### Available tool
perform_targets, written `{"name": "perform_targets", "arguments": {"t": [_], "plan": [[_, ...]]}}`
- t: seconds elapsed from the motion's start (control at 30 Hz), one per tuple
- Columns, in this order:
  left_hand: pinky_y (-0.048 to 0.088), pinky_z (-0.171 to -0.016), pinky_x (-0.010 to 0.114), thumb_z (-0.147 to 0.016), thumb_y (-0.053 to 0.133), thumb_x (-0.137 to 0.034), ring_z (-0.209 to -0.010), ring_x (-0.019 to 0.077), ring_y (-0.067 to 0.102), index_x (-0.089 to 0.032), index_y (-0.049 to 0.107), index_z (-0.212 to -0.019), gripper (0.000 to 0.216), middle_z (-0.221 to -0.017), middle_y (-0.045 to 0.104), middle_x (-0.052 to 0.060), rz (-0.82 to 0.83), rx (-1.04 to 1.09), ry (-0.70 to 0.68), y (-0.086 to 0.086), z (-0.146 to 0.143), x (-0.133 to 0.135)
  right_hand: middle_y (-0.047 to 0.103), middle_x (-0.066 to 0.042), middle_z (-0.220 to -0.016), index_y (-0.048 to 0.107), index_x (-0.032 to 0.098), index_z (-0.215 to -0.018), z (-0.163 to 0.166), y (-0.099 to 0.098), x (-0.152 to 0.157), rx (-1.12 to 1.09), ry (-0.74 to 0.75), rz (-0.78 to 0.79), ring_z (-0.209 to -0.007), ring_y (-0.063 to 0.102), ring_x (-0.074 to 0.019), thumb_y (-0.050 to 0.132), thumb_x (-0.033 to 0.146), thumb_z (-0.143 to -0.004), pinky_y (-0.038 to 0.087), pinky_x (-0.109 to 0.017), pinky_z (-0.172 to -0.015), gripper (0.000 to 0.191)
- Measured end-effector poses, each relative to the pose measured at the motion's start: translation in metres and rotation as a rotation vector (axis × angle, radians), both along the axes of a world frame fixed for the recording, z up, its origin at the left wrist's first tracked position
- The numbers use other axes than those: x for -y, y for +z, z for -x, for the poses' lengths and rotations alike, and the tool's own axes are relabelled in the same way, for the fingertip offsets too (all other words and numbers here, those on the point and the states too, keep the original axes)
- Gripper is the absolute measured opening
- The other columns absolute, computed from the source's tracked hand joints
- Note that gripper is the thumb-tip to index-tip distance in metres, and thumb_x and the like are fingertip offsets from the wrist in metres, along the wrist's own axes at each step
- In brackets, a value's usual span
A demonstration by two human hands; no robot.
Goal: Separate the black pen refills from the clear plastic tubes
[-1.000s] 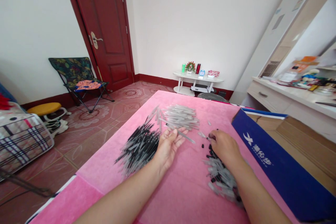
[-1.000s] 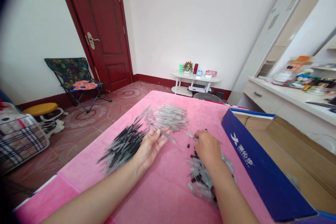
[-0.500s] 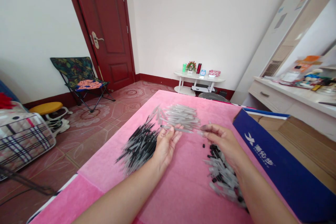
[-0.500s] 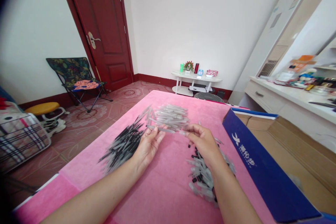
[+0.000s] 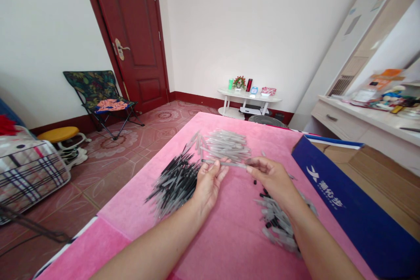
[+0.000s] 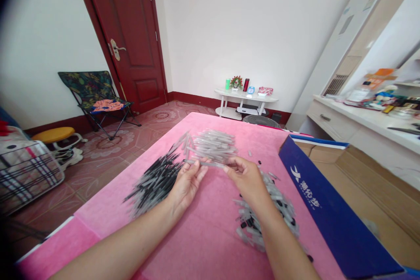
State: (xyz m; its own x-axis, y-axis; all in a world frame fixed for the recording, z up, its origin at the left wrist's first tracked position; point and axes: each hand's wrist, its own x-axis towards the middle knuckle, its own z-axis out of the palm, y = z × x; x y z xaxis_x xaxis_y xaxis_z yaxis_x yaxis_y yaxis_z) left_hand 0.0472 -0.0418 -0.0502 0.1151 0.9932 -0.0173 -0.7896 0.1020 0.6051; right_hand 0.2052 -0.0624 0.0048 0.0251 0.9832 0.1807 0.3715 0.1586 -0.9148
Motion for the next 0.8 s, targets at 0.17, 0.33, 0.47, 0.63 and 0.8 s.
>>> {"name": "perform_targets", "arguments": {"t": [0.17,0.33,0.47,0.63,0.8], "plan": [[0.044,-0.087,0.032,-0.070,0.065,-0.024,-0.093,0.0161,0.061,-0.016,0.053,-0.085,0.020,-0.093,0.065,0.004,-0.009,-0.010,0.004,0.001,0.001,0.000,0.065,-0.006,-0.075,0.062,0.013,-0.081,0.000,-0.006,-0.002,0.045,-0.026,-0.028,-0.065,0.057,-0.0156,0.060,0.026,-0.062,0.045,-0.026,-0.058,0.023],[0.045,-0.086,0.032,-0.068,0.066,-0.023,-0.090,0.0163,0.062,-0.015,0.053,-0.083,0.022,-0.092,0.066,0.005,-0.021,-0.027,-0.007,0.000,0.001,0.001,0.065,-0.006,-0.073,0.062,0.014,-0.077,0.003,-0.009,0.000,0.032,-0.068,-0.054,-0.065,0.058,-0.0164,0.059,0.024,-0.063,0.044,-0.026,-0.057,0.018],[0.046,-0.083,0.034,-0.063,0.070,-0.024,-0.086,0.0171,0.063,-0.015,0.051,-0.077,0.025,-0.090,0.066,0.005,-0.018,-0.062,0.011,-0.002,0.002,0.003,0.065,-0.005,-0.069,0.061,0.014,-0.074,0.006,-0.008,0.002,0.021,-0.081,-0.042,-0.063,0.058,-0.0160,0.058,0.024,-0.062,0.044,-0.025,-0.055,0.016],[0.047,-0.082,0.036,-0.064,0.069,-0.027,-0.086,0.0172,0.063,-0.017,0.048,-0.077,0.027,-0.082,0.066,0.001,-0.061,-0.092,0.028,0.002,0.004,0.006,0.063,-0.004,-0.063,0.061,0.015,-0.071,0.006,-0.008,0.003,0.011,-0.066,0.006,-0.056,0.056,-0.0144,0.060,0.028,-0.060,0.044,-0.025,-0.051,0.018],[0.046,-0.083,0.038,-0.066,0.068,-0.027,-0.083,0.0158,0.063,-0.019,0.046,-0.077,0.026,-0.075,0.064,-0.001,-0.120,-0.095,0.030,0.007,0.003,0.010,0.062,-0.004,-0.061,0.062,0.015,-0.071,0.007,-0.011,0.003,-0.073,-0.063,0.029,-0.053,0.055,-0.0138,0.062,0.029,-0.058,0.045,-0.026,-0.050,0.019]]}}
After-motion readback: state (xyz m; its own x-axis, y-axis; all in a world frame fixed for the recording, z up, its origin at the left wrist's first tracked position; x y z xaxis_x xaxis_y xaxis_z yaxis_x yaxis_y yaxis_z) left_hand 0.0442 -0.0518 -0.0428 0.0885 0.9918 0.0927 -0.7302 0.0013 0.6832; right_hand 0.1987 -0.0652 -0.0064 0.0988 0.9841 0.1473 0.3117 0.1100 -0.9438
